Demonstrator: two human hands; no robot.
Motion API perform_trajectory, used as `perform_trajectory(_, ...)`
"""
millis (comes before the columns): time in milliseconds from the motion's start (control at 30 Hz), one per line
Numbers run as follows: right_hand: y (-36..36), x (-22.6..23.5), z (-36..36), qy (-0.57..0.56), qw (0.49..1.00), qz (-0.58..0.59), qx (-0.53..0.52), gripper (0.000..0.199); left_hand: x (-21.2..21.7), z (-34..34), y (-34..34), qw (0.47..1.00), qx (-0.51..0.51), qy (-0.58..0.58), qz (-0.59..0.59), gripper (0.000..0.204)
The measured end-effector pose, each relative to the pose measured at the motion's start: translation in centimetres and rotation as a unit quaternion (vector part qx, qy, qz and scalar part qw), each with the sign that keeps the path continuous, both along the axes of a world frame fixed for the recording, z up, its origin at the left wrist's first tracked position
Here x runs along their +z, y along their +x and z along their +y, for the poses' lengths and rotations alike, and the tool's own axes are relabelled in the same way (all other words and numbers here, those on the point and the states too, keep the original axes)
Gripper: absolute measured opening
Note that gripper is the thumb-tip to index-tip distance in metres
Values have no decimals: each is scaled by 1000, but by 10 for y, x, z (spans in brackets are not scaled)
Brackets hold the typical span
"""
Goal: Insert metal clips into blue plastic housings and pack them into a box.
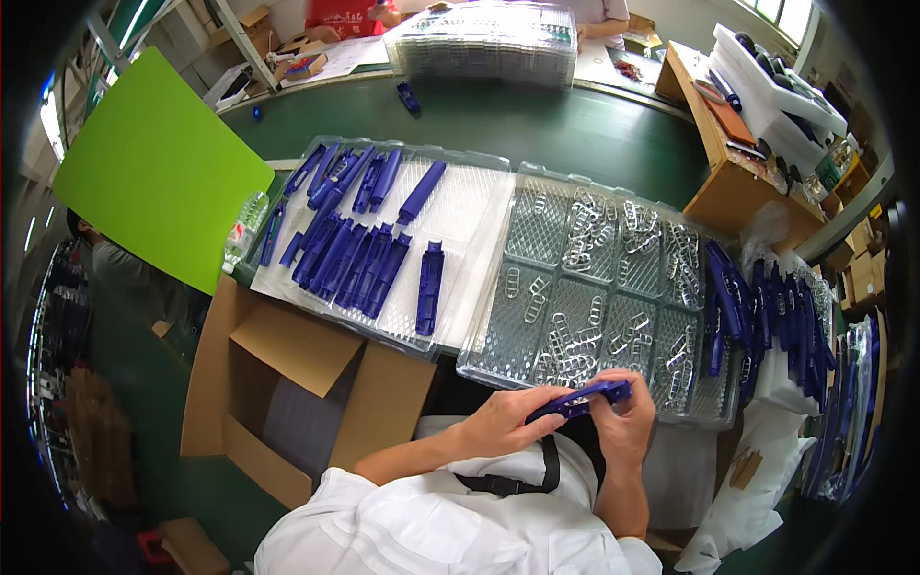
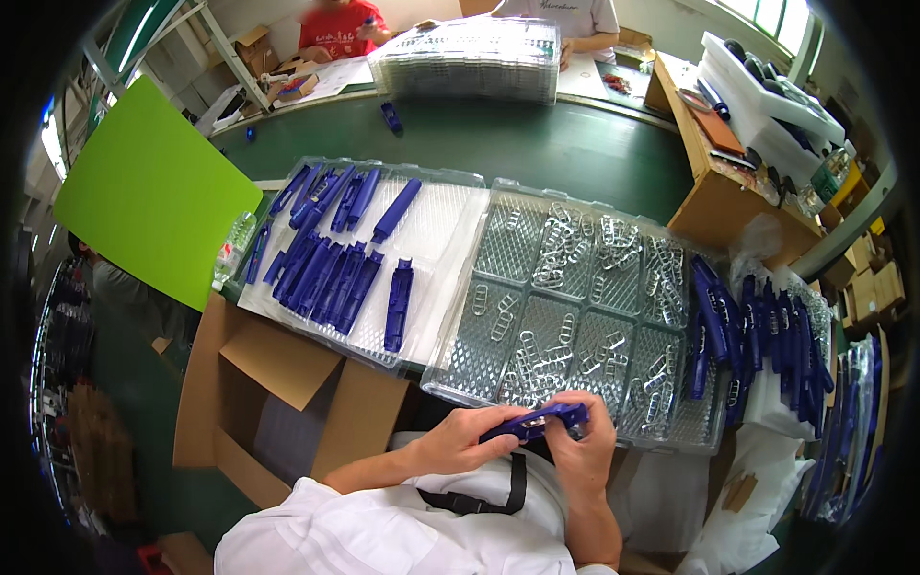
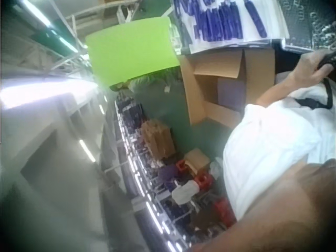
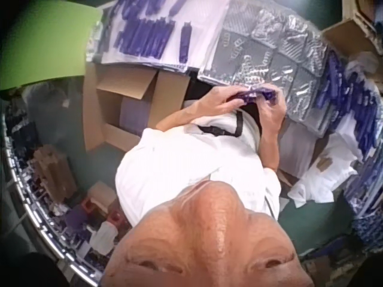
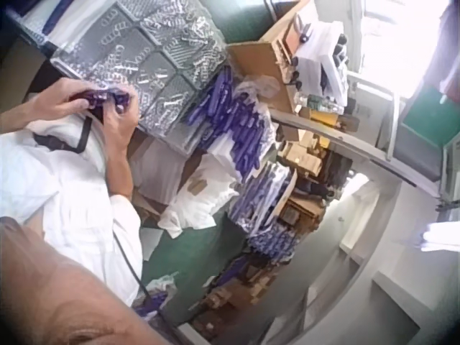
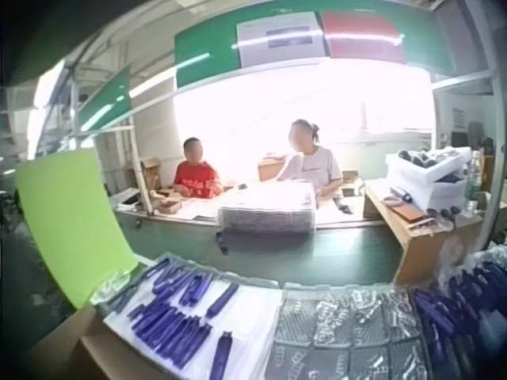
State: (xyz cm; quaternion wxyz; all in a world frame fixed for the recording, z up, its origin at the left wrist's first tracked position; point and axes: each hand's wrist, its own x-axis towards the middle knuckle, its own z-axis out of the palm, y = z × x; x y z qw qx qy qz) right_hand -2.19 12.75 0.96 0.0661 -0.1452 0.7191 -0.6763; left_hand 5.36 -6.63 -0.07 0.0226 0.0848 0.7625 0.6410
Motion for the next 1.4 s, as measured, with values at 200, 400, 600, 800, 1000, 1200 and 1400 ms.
perform_trajectory(200,-11,12,16,-120,989,71,50,25,14,-27,-5,989,-76,124,-7,46)
perform_trajectory(400,-34,6,11,-45,983,156,82,29,26,-25,-9,972,82,-89,200,57)
perform_trajectory(600,-33,-10,12,-68,988,118,73,33,13,-23,-8,977,78,-87,176,57)
perform_trajectory(800,-38,-21,18,-84,984,122,100,30,9,-17,-8,976,95,-101,171,54)
perform_trajectory(1000,-42,-29,18,-136,985,36,102,29,12,-16,-13,978,89,-98,161,52)
perform_trajectory(1200,-44,-45,22,-197,973,-25,117,42,7,-12,-16,976,99,-92,171,57)
perform_trajectory(1400,-26,-21,6,-239,959,-68,134,63,-10,15,-20,967,155,-95,177,67)
